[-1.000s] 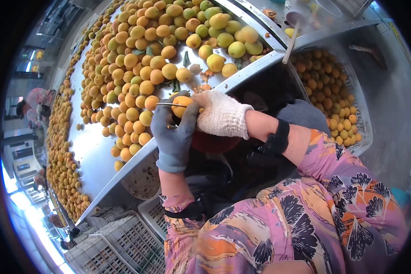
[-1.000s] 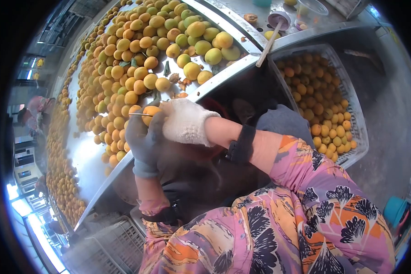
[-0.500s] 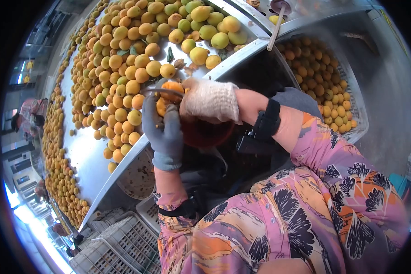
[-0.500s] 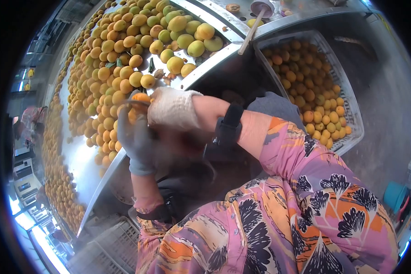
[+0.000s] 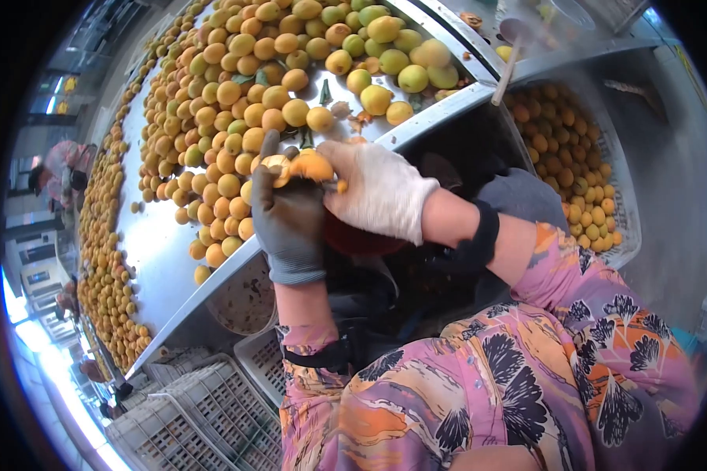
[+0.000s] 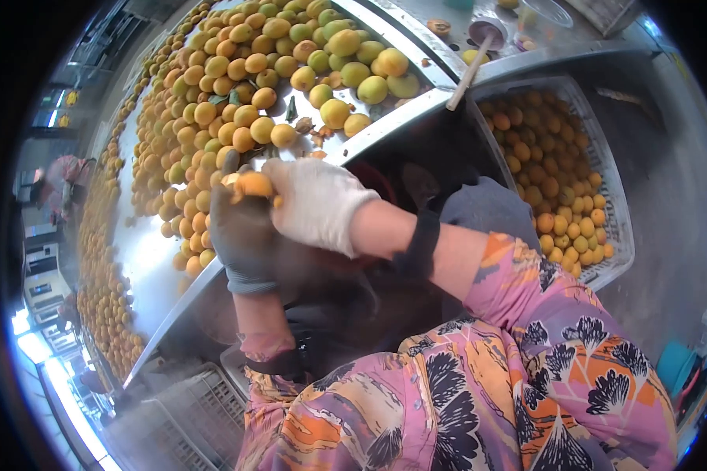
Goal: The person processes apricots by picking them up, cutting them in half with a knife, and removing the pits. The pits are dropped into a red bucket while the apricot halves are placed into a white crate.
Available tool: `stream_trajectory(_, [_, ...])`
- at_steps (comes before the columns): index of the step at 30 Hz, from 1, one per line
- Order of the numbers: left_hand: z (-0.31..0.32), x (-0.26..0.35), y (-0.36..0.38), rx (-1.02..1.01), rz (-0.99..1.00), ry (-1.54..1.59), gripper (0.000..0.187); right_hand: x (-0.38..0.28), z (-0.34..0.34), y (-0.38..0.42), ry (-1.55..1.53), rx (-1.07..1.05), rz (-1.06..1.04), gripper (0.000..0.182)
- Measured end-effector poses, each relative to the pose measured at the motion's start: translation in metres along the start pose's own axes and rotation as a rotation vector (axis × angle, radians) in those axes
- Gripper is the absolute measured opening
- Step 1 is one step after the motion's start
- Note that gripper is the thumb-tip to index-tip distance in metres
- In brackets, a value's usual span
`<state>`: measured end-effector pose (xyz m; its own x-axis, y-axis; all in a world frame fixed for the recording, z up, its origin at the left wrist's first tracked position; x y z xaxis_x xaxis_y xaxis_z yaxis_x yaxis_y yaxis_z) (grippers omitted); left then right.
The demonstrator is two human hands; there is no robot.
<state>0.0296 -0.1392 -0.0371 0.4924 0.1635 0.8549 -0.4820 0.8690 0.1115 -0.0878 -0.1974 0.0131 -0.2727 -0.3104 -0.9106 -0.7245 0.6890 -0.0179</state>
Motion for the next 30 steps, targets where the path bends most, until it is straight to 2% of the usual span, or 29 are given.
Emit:
stream_trajectory(2, [0.011,0.011,0.005,0.030,0.068,-0.232,0.047,-0.005,0.006,0.007,0.112,-0.068,0.081,0.029])
stream_trajectory(3, [0.021,0.010,0.009,-0.029,0.041,-0.052,0.049,-0.005,0.008,0.008,0.143,-0.092,0.101,0.029])
stream_trajectory(5, [0.018,0.010,0.007,0.004,0.028,-0.036,0.050,-0.004,0.010,0.009,0.182,-0.120,0.110,0.029])
stream_trajectory(7, [0.019,0.011,0.008,0.037,0.008,-0.023,0.051,-0.008,0.005,0.009,-0.104,-0.018,-0.004,0.036])
stream_trajectory(8, [0.021,0.012,0.010,0.089,0.008,-0.061,0.052,-0.003,0.007,0.004,-0.100,-0.023,-0.010,0.036])
stream_trajectory(10, [0.025,0.013,0.014,0.191,0.001,-0.133,0.057,-0.013,-0.020,0.000,-0.491,0.244,-0.361,0.033])
stream_trajectory(11, [0.023,0.009,0.014,0.190,-0.002,-0.129,0.057,-0.013,-0.025,0.003,-1.019,0.175,0.131,0.026])
stream_trajectory(12, [0.022,-0.001,0.012,0.124,-0.047,-0.148,0.060,-0.004,-0.030,-0.002,-1.153,0.203,0.154,0.021])
stream_trajectory(14, [0.032,-0.016,0.012,-0.018,-0.141,-0.186,0.066,0.004,-0.047,-0.011,-1.368,0.318,0.024,0.020])
stream_trajectory(15, [0.034,-0.018,0.019,0.009,-0.108,-0.340,0.064,0.007,-0.052,-0.010,-1.455,0.338,-0.032,0.020])
stream_trajectory(16, [0.041,-0.020,0.020,-0.002,-0.117,-0.339,0.064,0.011,-0.054,-0.012,-1.451,0.352,-0.031,0.020])
stream_trajectory(18, [0.043,-0.035,0.025,0.076,-0.302,-0.292,0.064,0.014,-0.068,-0.012,-1.410,0.460,-0.188,0.019])
stream_trajectory(19, [0.051,-0.038,0.027,0.102,-0.354,-0.203,0.064,0.003,-0.073,-0.007,-1.306,0.398,-0.317,0.019])
stream_trajectory(20, [0.049,-0.041,0.027,0.096,-0.360,-0.203,0.064,0.004,-0.075,-0.006,-1.302,0.407,-0.316,0.019])
stream_trajectory(22, [0.054,-0.048,0.027,-0.105,-0.352,-0.364,0.066,0.011,-0.077,-0.007,-1.467,0.547,-0.255,0.011])
stream_trajectory(23, [0.055,-0.050,0.028,-0.108,-0.356,-0.365,0.066,0.000,-0.093,-0.002,-0.848,0.726,-0.388,0.009])
stream_trajectory(24, [0.058,-0.049,0.029,-0.118,-0.358,-0.367,0.065,-0.001,-0.093,0.002,-0.847,0.728,-0.387,0.009])
stream_trajectory(26, [0.059,-0.049,0.030,-0.125,-0.360,-0.369,0.065,-0.006,-0.080,0.000,-1.368,0.540,-0.278,0.008])
stream_trajectory(29, [0.061,-0.050,0.031,-0.137,-0.331,-0.375,0.063,-0.006,-0.076,0.001,-1.398,0.471,-0.253,0.008])
stream_trajectory(30, [0.064,-0.042,0.031,-0.103,-0.226,-0.462,0.061,-0.007,-0.073,0.001,-1.421,0.424,-0.216,0.008])
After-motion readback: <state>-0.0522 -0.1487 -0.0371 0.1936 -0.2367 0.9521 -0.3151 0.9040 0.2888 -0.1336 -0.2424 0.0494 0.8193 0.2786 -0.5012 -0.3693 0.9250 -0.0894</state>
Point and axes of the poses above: each hand's wrist, its own y-axis away from the middle knuckle, its own z-axis out of the palm, x = y × z, the point moved 8 cm from there along -y, towards the middle knuckle, and after that the axes turned 11 degrees about -y, right-handed, at the moved point
